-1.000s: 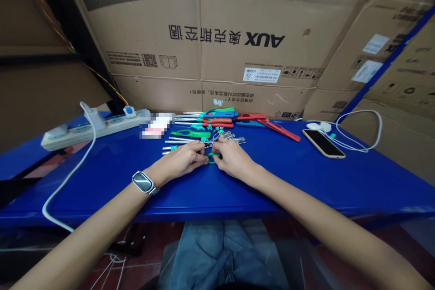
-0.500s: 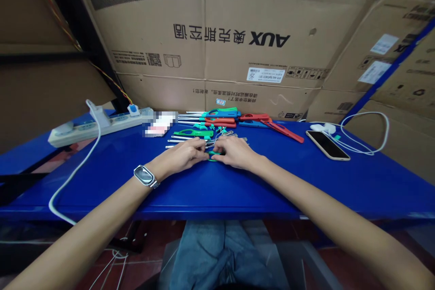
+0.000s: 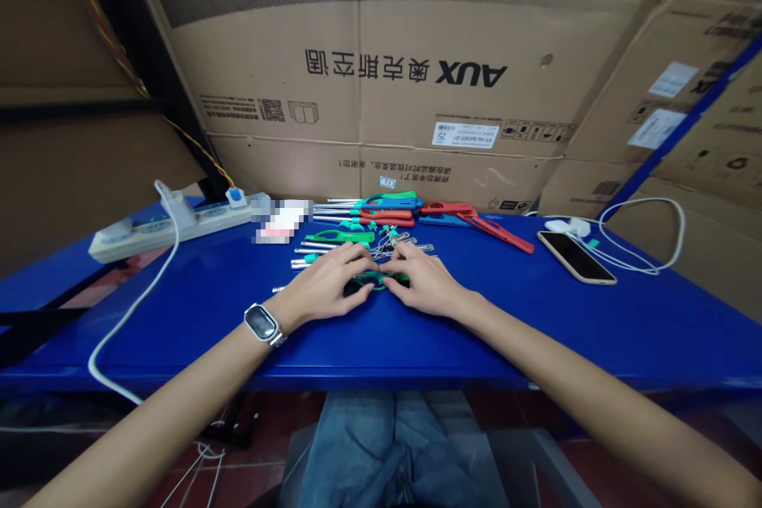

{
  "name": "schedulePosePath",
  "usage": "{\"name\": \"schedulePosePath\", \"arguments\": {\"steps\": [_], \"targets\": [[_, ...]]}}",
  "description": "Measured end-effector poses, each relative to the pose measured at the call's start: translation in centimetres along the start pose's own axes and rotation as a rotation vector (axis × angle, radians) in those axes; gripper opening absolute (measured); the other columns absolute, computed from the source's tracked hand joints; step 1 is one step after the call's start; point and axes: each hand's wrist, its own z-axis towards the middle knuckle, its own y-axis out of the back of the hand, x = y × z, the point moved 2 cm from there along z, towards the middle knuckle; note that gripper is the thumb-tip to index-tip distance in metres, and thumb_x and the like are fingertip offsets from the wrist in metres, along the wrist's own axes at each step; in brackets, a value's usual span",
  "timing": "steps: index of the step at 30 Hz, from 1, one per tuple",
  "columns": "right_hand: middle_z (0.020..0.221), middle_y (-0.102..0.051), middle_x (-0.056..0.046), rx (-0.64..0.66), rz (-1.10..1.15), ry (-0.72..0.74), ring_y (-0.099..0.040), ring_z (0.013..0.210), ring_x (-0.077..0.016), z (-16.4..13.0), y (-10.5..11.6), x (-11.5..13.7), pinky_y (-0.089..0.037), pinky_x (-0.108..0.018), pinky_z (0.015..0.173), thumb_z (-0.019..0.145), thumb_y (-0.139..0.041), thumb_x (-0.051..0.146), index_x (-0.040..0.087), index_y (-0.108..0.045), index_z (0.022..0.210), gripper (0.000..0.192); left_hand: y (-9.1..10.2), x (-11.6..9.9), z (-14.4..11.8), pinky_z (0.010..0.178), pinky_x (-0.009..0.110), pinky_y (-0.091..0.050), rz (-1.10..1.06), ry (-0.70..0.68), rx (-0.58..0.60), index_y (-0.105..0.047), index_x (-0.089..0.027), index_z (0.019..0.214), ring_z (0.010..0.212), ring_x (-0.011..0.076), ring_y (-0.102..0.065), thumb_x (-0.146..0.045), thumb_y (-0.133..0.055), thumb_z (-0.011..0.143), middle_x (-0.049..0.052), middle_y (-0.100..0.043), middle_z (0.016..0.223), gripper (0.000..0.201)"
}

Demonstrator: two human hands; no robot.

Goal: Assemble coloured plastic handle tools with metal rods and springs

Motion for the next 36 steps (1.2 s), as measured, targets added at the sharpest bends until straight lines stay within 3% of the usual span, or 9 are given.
{"name": "schedulePosePath", "arguments": {"steps": [5, 9, 16, 19, 23, 30, 36], "targets": [[0.118, -0.058, -0.007, -0.048, -0.025, -0.067, -0.053, 0.109, -0.0196, -1.2, 1.5, -1.0, -0.045, -0.031, 0.081, 0.093, -0.054, 0.023, 0.025, -0.062, 0.128, 0.036, -1.1, -0.3, 0.2, 0.095, 0.042, -0.050, 0.031, -0.036, 0.024, -0.060, -0.019, 0.125, 0.107, 0.0246, -0.058, -0.038, -0.053, 0.098, 0.010, -0.062, 0.116, 0.033], [0.114, -0.062, -0.009, -0.012, -0.148, 0.024, -0.050, 0.110, -0.0217, -2.5, 2.3, -1.5, -0.046, -0.032, 0.080, 0.096, -0.050, 0.025, 0.022, -0.067, 0.121, 0.031, -1.7, 0.0, 0.1, 0.094, 0.040, -0.051, 0.034, -0.071, 0.043, -0.067, -0.021, 0.119, 0.105, 0.0225, -0.061, -0.034, -0.050, 0.101, 0.009, -0.064, 0.115, 0.029], [0.104, -0.063, -0.010, -0.015, -0.229, 0.155, -0.053, 0.101, -0.0203, -2.9, 1.6, -1.0, -0.046, -0.032, 0.084, 0.099, -0.044, 0.026, 0.016, -0.073, 0.101, 0.031, -1.5, 0.2, 0.1, 0.089, 0.037, -0.053, -0.002, -0.106, 0.062, -0.073, -0.020, 0.112, 0.099, 0.0208, -0.063, -0.028, -0.050, 0.101, 0.010, -0.067, 0.110, 0.027], [0.102, -0.063, -0.011, -0.024, -0.251, 0.176, -0.054, 0.099, -0.0202, -2.9, 1.4, -1.0, -0.046, -0.031, 0.083, 0.100, -0.043, 0.026, 0.015, -0.073, 0.100, 0.032, -1.6, 0.4, 0.1, 0.094, 0.039, -0.052, 0.015, -0.115, 0.058, -0.073, -0.021, 0.113, 0.099, 0.0208, -0.064, -0.027, -0.051, 0.100, 0.009, -0.068, 0.109, 0.026], [0.099, -0.062, -0.011, -0.044, -0.235, 0.174, -0.055, 0.097, -0.0198, -3.0, 1.4, -1.1, -0.046, -0.031, 0.082, 0.101, -0.043, 0.026, 0.015, -0.072, 0.098, 0.031, -1.7, 0.5, 0.2, 0.098, 0.040, -0.050, -0.037, -0.094, 0.045, -0.073, -0.021, 0.110, 0.099, 0.0204, -0.064, -0.025, -0.053, 0.099, 0.008, -0.068, 0.108, 0.024], [0.093, -0.063, -0.009, -0.152, -0.197, 0.157, -0.055, 0.093, -0.0215, -3.1, 0.7, -1.1, -0.046, -0.034, 0.079, 0.097, -0.050, 0.026, 0.017, -0.075, 0.098, 0.026, -1.4, -0.2, 0.7, 0.087, 0.036, -0.052, -0.078, 0.062, 0.056, -0.070, -0.019, 0.106, 0.098, 0.0225, -0.063, -0.035, -0.060, 0.095, 0.007, -0.068, 0.102, 0.022], [0.096, -0.066, -0.008, -0.170, -0.108, 0.052, -0.055, 0.097, -0.0227, -3.0, 0.4, -1.5, -0.044, -0.039, 0.082, 0.097, -0.054, 0.029, 0.020, -0.075, 0.106, 0.025, -1.1, -0.5, 0.8, 0.091, 0.038, -0.050, -0.067, 0.039, 0.033, -0.067, -0.020, 0.108, 0.101, 0.0234, -0.062, -0.035, -0.057, 0.096, 0.007, -0.068, 0.106, 0.021]]}}
